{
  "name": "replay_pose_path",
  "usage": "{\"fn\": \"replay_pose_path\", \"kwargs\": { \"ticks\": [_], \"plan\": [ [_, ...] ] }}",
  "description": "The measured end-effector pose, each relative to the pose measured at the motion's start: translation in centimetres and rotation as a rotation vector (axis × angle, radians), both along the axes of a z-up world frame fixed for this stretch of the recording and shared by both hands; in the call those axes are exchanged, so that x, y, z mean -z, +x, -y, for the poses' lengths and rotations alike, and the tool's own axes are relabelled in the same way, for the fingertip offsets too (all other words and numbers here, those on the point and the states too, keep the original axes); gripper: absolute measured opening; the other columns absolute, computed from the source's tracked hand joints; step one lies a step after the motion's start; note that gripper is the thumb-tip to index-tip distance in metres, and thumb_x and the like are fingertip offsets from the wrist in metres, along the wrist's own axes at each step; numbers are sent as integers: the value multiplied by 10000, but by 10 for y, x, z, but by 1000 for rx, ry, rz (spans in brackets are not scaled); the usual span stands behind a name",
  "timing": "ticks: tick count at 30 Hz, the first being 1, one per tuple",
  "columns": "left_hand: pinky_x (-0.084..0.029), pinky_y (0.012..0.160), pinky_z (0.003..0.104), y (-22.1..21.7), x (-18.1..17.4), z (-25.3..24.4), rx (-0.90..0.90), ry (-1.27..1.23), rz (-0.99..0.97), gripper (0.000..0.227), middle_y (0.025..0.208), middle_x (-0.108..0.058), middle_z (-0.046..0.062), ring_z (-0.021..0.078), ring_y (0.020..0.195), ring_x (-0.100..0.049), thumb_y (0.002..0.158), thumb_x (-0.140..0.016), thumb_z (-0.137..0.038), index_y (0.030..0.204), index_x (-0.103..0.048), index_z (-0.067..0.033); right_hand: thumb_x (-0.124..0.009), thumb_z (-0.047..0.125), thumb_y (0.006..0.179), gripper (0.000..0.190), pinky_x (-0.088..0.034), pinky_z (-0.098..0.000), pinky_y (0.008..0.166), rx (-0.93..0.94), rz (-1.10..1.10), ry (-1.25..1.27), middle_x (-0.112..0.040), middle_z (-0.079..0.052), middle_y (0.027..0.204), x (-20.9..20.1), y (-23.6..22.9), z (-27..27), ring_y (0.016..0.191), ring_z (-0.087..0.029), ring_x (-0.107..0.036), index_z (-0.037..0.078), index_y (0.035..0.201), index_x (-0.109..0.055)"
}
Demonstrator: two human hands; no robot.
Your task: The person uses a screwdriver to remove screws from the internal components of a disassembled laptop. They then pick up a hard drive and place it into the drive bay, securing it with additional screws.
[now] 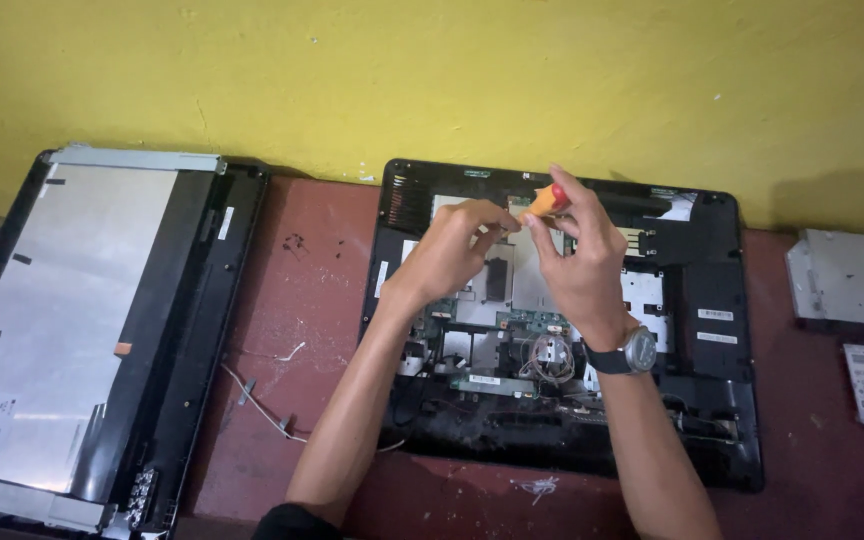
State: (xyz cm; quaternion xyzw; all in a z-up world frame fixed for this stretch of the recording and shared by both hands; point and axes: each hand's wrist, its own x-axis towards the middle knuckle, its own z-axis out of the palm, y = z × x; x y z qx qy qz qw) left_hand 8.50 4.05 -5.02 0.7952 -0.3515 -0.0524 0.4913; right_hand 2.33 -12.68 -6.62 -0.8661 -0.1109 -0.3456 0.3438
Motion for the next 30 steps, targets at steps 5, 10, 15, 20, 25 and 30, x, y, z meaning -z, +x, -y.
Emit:
{"fn": "replay_pose_path", "kwargs": {
  "ticks": [5, 10, 15, 20, 25, 30],
  "plan": [
    [-602, 888, 435, -1, -1, -1, 5, -1, 2, 270, 1062, -735, 253, 375, 1027, -743, 893, -628, 172, 1115, -734, 63, -753, -66, 962, 560, -624, -450, 879, -7, -12, 10, -623, -285, 1202, -1, 0, 0, 1097, -461, -705, -37, 1464, -506],
    [-604, 891, 429, 0, 0, -1, 7, 3, 7, 267, 1074, -734, 250, 368, 1023, -747, 901, -630, 156, 1129, -731, 62, -753, -65, 964, 555, -626, -444, 873, -12, 0, 5, -624, -281, 1196, 0, 2, 1, 1088, -458, -709, -41, 1459, -503],
    [-603, 888, 427, 0, 1, -1, 8, 12, 10, 270, 1074, -735, 247, 362, 1026, -747, 894, -633, 155, 1127, -733, 63, -747, -82, 954, 576, -634, -459, 874, -20, 7, 2, -625, -275, 1198, -1, 1, 0, 1089, -457, -706, -47, 1467, -487],
    [-599, 896, 432, 2, -4, -1, 14, 24, 2, 274, 1075, -737, 245, 375, 1040, -738, 892, -622, 148, 1130, -729, 64, -738, -76, 955, 562, -637, -469, 861, -23, 26, -2, -619, -277, 1197, -4, 3, 1, 1076, -469, -700, -65, 1461, -495],
    [-598, 903, 411, 2, 3, 0, 14, 45, 4, 277, 1078, -738, 238, 352, 1038, -743, 895, -630, 142, 1142, -726, 62, -752, -74, 946, 561, -630, -471, 863, -8, 4, -19, -620, -285, 1184, -5, 0, -1, 1061, -468, -707, -70, 1451, -507],
    [-593, 896, 411, 2, 1, -1, 15, 46, 25, 268, 1059, -740, 229, 349, 1017, -745, 895, -640, 134, 1134, -730, 55, -753, -65, 956, 553, -625, -484, 862, -22, -7, -16, -615, -292, 1182, -5, 1, -2, 1052, -471, -708, -62, 1450, -505]
  ]
}}
